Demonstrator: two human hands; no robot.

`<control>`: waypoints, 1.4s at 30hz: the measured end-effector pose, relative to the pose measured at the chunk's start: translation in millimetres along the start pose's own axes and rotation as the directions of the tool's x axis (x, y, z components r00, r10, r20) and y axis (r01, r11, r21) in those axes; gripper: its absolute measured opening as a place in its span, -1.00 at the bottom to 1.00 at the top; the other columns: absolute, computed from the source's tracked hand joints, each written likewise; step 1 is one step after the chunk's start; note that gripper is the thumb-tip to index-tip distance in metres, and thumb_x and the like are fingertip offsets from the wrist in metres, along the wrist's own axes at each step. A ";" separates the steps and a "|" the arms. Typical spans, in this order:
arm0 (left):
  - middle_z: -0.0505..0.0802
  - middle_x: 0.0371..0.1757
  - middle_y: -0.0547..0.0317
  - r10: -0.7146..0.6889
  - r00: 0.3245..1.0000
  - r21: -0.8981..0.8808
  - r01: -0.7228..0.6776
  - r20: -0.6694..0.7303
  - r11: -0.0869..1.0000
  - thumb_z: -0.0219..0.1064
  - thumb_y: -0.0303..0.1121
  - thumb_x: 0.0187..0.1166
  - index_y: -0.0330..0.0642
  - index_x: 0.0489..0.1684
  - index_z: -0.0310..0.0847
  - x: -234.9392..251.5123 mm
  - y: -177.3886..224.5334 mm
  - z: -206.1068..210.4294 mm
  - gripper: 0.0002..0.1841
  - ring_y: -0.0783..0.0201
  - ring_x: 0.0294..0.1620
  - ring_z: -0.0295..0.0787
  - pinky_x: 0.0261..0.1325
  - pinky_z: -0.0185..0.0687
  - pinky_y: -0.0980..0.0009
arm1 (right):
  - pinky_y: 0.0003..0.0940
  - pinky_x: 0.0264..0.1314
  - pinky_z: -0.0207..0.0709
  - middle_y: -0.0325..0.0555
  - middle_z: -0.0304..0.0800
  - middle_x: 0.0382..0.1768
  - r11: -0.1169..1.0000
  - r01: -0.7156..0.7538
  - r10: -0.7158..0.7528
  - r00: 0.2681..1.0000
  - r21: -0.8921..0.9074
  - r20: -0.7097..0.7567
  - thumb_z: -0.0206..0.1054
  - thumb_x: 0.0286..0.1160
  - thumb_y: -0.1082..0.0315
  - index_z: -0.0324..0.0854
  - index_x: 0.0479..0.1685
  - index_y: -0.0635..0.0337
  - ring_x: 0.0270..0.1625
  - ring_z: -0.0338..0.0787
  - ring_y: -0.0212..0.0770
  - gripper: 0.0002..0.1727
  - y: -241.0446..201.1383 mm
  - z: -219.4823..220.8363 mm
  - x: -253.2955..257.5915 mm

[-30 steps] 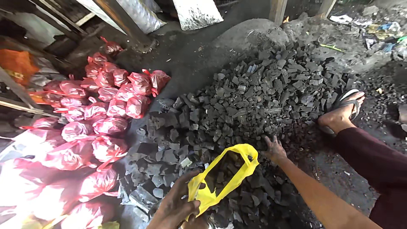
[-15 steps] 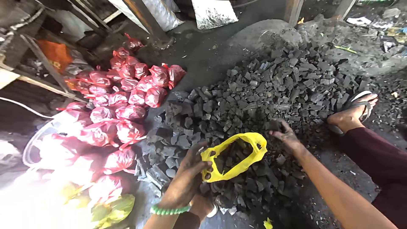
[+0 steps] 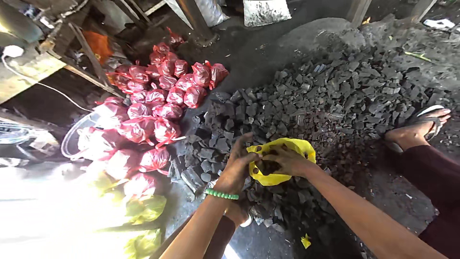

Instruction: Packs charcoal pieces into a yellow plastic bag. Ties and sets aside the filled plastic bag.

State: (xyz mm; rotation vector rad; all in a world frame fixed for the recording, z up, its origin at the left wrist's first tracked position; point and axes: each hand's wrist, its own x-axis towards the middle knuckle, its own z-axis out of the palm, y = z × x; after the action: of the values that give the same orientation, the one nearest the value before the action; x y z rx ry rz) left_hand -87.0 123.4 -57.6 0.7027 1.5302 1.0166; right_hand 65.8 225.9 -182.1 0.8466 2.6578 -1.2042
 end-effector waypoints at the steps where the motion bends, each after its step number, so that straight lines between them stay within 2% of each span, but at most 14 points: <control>1: 0.82 0.03 0.06 -0.003 1.000 -0.002 0.003 0.003 1.000 0.14 -0.49 0.61 0.29 0.68 0.21 -0.6 -0.5 -0.3 -0.37 0.47 -0.63 0.57 -0.66 0.44 0.62 | 0.35 0.62 0.29 0.19 0.36 0.70 0.993 0.061 -0.053 0.995 0.100 -0.085 0.53 0.49 0.18 0.59 0.60 -0.17 0.70 0.37 0.29 -0.39 1.5 -6.7 -6.9; 3: 0.82 0.04 0.06 -0.009 1.000 0.013 0.009 0.007 1.000 0.12 -0.50 0.63 0.27 0.69 0.20 -3.6 -0.5 -0.3 -0.37 0.47 -0.63 0.56 -0.65 0.42 0.63 | 0.07 0.41 0.60 0.15 0.71 0.37 0.895 0.204 -0.050 0.930 0.397 -0.365 0.42 0.55 0.40 0.73 0.34 0.22 0.35 0.74 0.03 -0.62 13.9 -20.3 -27.0; 6: 0.79 -0.14 0.11 -0.004 1.000 0.028 0.004 0.005 1.000 0.15 -0.51 0.62 0.29 0.68 0.23 -4.8 -2.4 -3.2 -0.37 0.46 -0.63 0.58 -0.64 0.50 0.62 | -0.11 0.12 0.75 0.12 0.76 0.13 0.663 0.173 0.439 0.697 0.728 -0.566 0.25 0.67 0.42 0.61 0.30 0.37 0.04 0.82 -0.13 -0.68 72.3 -19.5 -64.2; 9: 0.77 -0.18 0.11 0.003 1.000 0.029 -0.003 0.014 1.000 0.17 -0.52 0.58 0.26 0.69 0.23 -4.2 -4.1 -5.4 -0.34 0.44 -0.61 0.60 -0.63 0.52 0.60 | 0.20 0.45 0.51 0.42 0.54 0.46 0.469 -0.158 0.858 0.317 0.869 -0.405 0.39 0.65 0.21 0.39 0.60 0.32 0.43 0.64 0.23 -0.39 157.2 26.5 -103.7; 11: 0.76 -0.20 0.13 0.008 1.000 0.037 -0.009 0.024 0.999 0.18 -0.52 0.58 0.23 0.70 0.24 -2.5 -5.6 -6.6 -0.34 0.44 -0.59 0.61 -0.63 0.53 0.59 | 0.40 0.65 0.21 0.57 0.15 0.70 0.323 -0.369 0.939 0.242 0.871 -0.246 0.45 0.59 0.01 0.16 0.80 0.21 0.70 0.29 0.49 -0.13 187.5 60.5 -126.0; 13: 0.77 -0.19 0.10 0.000 1.000 0.044 -0.001 0.021 0.999 0.18 -0.51 0.58 0.23 0.69 0.25 -1.3 -6.0 -6.2 -0.35 0.43 -0.60 0.59 -0.63 0.51 0.59 | 0.41 0.67 0.18 0.56 0.11 0.73 0.300 -0.446 0.940 0.291 0.843 -0.181 0.46 0.57 -0.04 0.11 0.86 0.09 0.73 0.23 0.51 -0.08 188.5 83.1 -129.5; 17: 0.79 0.01 0.04 -0.015 0.999 0.046 0.014 0.032 0.999 0.15 -0.50 0.59 0.23 0.70 0.22 0.7 -5.0 -6.1 -0.36 0.40 -0.56 0.62 -0.60 0.52 0.57 | 0.50 0.61 0.21 0.52 -0.14 0.82 0.463 -0.585 0.849 0.509 0.666 -0.142 0.57 0.39 -0.13 0.23 0.82 -0.03 0.73 0.14 0.62 -0.02 160.5 88.8 -98.2; 21: 0.78 -0.03 0.07 -0.017 0.999 0.035 0.016 0.034 0.999 0.15 -0.52 0.61 0.19 0.70 0.23 4.5 -4.1 -6.8 -0.37 0.41 -0.54 0.64 -0.60 0.53 0.59 | 0.45 0.46 0.42 0.48 -0.10 0.81 0.526 -0.724 0.830 0.552 0.447 -0.082 0.65 0.30 -0.07 0.28 0.79 -0.22 0.65 0.30 0.59 -0.04 133.4 81.8 -70.3; 26: 0.80 -0.08 0.06 -0.029 0.999 0.019 0.029 0.020 0.999 0.12 -0.51 0.62 0.24 0.68 0.24 1.2 -2.1 -8.3 -0.39 0.43 -0.59 0.61 -0.60 0.51 0.60 | 0.41 0.35 0.52 0.37 0.10 0.77 0.619 -0.720 0.775 0.625 0.313 -0.093 0.54 0.49 0.17 0.48 0.63 -0.08 0.52 0.53 0.47 -0.33 127.8 84.9 -62.7; 30: 0.77 -0.14 0.12 -0.013 0.999 -0.077 0.009 -0.050 0.997 0.08 -0.53 0.59 0.08 0.70 0.20 0.8 7.3 -10.0 -0.39 0.43 -0.55 0.66 -0.53 0.62 0.57 | 0.36 0.41 0.48 0.45 0.58 0.40 0.678 -0.459 0.647 0.743 0.573 -0.170 0.54 0.48 0.37 0.62 0.34 0.29 0.39 0.64 0.41 -0.54 141.1 77.5 -62.0; 33: 0.77 -0.23 0.18 0.004 0.997 -0.215 -0.022 -0.083 0.976 0.03 -0.49 0.57 0.08 0.61 0.26 1.2 12.5 -14.8 -0.44 0.41 -0.52 0.71 -0.47 0.71 0.51 | 0.33 0.42 0.46 0.42 0.67 0.28 0.645 -0.396 0.604 0.789 0.654 -0.118 0.48 0.55 0.36 0.60 0.33 0.36 0.36 0.66 0.36 -0.57 129.8 68.0 -53.8; 37: 0.78 -0.21 0.20 0.095 0.994 -0.284 -0.107 -0.056 0.953 0.01 -0.38 0.60 0.12 0.57 0.35 -15.5 35.7 -16.1 -0.50 0.38 -0.47 0.73 -0.38 0.75 0.45 | 0.39 0.58 0.34 0.45 0.20 0.71 0.686 -0.513 0.580 0.813 0.516 0.038 0.63 0.32 -0.11 0.45 0.62 0.12 0.65 0.38 0.44 -0.12 110.2 68.7 -49.4; 40: 0.80 -0.06 0.18 0.212 0.977 -0.308 -0.201 0.000 0.930 -0.01 -0.35 0.58 0.11 0.58 0.36 -27.0 52.3 -23.0 -0.48 0.37 -0.39 0.77 -0.37 0.75 0.48 | 0.42 0.55 0.36 0.42 -0.09 0.82 0.781 -0.538 0.530 0.839 0.316 0.119 0.77 0.05 -0.14 0.26 0.78 -0.12 0.69 0.29 0.49 0.14 95.9 72.7 -54.5; 42: 0.81 -0.01 0.17 0.279 0.960 -0.302 -0.262 0.015 0.917 0.00 -0.34 0.59 0.09 0.57 0.39 -32.7 60.5 -27.7 -0.49 0.36 -0.36 0.79 -0.35 0.77 0.48 | 0.37 0.59 0.35 0.37 -0.17 0.85 0.809 -0.537 0.517 0.844 0.239 0.144 0.78 0.08 -0.07 0.22 0.80 -0.10 0.73 0.24 0.46 0.14 88.4 75.8 -57.5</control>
State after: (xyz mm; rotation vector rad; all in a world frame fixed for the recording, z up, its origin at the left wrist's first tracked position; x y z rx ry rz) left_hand -112.6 116.3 11.6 0.7345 1.2140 1.3903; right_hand 150.9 192.7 -274.5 1.4325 2.0005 -1.4093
